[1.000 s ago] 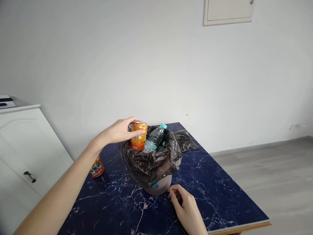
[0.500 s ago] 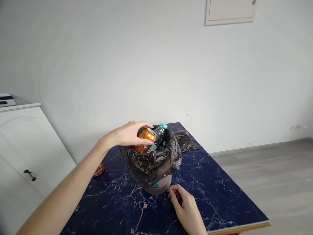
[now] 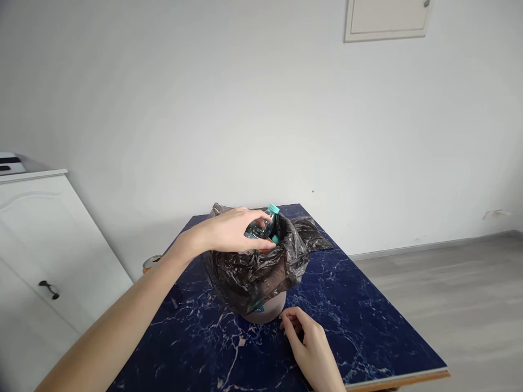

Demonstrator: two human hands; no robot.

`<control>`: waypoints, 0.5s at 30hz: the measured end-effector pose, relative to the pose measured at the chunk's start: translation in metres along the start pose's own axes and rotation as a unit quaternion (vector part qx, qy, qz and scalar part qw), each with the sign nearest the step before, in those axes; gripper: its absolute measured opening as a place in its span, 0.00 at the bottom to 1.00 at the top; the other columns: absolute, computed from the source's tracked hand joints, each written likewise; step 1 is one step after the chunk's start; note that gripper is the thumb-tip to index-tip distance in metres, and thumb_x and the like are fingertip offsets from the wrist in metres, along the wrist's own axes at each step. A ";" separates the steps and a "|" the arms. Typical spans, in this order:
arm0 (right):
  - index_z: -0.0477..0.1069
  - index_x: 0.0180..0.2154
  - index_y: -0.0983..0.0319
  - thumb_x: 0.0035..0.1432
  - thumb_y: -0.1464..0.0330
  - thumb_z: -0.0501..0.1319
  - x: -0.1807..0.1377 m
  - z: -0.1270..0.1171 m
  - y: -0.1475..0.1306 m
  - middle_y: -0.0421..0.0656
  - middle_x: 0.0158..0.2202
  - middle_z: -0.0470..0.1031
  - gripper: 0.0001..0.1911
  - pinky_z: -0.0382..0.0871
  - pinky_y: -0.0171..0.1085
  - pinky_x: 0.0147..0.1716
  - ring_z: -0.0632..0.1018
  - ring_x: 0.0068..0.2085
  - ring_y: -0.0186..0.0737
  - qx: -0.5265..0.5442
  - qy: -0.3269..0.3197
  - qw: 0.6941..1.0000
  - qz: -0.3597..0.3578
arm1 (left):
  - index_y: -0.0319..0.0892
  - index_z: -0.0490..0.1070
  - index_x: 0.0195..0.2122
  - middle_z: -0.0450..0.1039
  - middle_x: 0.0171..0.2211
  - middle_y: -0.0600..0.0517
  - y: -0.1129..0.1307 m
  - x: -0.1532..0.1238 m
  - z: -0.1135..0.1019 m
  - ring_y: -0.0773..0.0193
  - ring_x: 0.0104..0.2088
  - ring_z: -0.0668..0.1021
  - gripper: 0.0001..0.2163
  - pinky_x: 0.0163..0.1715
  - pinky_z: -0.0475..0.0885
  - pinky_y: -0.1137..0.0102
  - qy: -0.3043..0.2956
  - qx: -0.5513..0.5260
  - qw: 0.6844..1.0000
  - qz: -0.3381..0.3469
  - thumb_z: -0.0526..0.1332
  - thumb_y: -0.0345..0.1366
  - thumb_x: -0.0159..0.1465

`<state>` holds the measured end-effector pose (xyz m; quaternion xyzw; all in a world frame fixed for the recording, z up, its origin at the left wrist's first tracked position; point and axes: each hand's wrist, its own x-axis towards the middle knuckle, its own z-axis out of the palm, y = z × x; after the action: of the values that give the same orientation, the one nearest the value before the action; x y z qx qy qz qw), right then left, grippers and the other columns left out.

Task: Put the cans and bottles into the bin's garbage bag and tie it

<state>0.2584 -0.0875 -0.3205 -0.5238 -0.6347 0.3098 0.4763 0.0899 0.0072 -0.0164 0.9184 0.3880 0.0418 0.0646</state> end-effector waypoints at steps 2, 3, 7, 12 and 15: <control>0.74 0.42 0.57 0.74 0.51 0.53 0.000 0.000 -0.001 0.43 0.34 0.80 0.19 0.70 0.34 0.34 0.81 0.37 0.43 -0.001 0.000 1.000 0.003 | 0.47 0.71 0.64 0.76 0.59 0.42 -0.001 -0.002 -0.001 0.46 0.54 0.78 0.32 0.47 0.74 0.57 0.003 -0.009 1.000 -0.007 0.58 0.61 0.65; 0.74 0.42 0.57 0.74 0.51 0.54 0.000 -0.001 -0.001 0.43 0.34 0.80 0.19 0.70 0.34 0.34 0.81 0.37 0.43 -0.002 0.000 1.000 0.004 | 0.47 0.71 0.65 0.76 0.58 0.42 -0.001 -0.002 -0.002 0.47 0.52 0.79 0.31 0.46 0.74 0.58 0.003 -0.010 1.000 -0.011 0.57 0.60 0.67; 0.74 0.42 0.57 0.73 0.50 0.54 0.000 -0.001 -0.001 0.42 0.34 0.80 0.19 0.69 0.34 0.34 0.81 0.36 0.43 -0.005 -0.001 1.000 0.010 | 0.46 0.73 0.63 0.78 0.57 0.43 -0.007 -0.008 -0.007 0.50 0.47 0.81 0.25 0.45 0.74 0.58 0.044 -0.021 0.999 -0.011 0.52 0.52 0.72; 0.74 0.42 0.57 0.73 0.51 0.54 -0.001 0.000 0.001 0.43 0.35 0.80 0.19 0.69 0.34 0.34 0.81 0.37 0.43 -0.004 -0.002 1.000 0.007 | 0.46 0.74 0.59 0.76 0.61 0.46 -0.037 -0.038 -0.016 0.54 0.50 0.81 0.21 0.46 0.77 0.61 0.209 -0.036 0.975 -0.064 0.52 0.49 0.74; 0.75 0.42 0.57 0.74 0.51 0.54 -0.001 0.000 0.001 0.43 0.35 0.80 0.19 0.69 0.34 0.35 0.81 0.37 0.43 -0.008 0.000 1.000 0.004 | 0.47 0.73 0.59 0.77 0.61 0.47 -0.071 -0.068 -0.015 0.52 0.57 0.79 0.20 0.54 0.75 0.58 0.284 0.011 0.947 -0.152 0.51 0.49 0.74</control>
<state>0.2584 -0.0883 -0.3220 -0.5302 -0.6352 0.3059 0.4709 -0.0094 0.0086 -0.0142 0.7993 0.5258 0.2862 -0.0524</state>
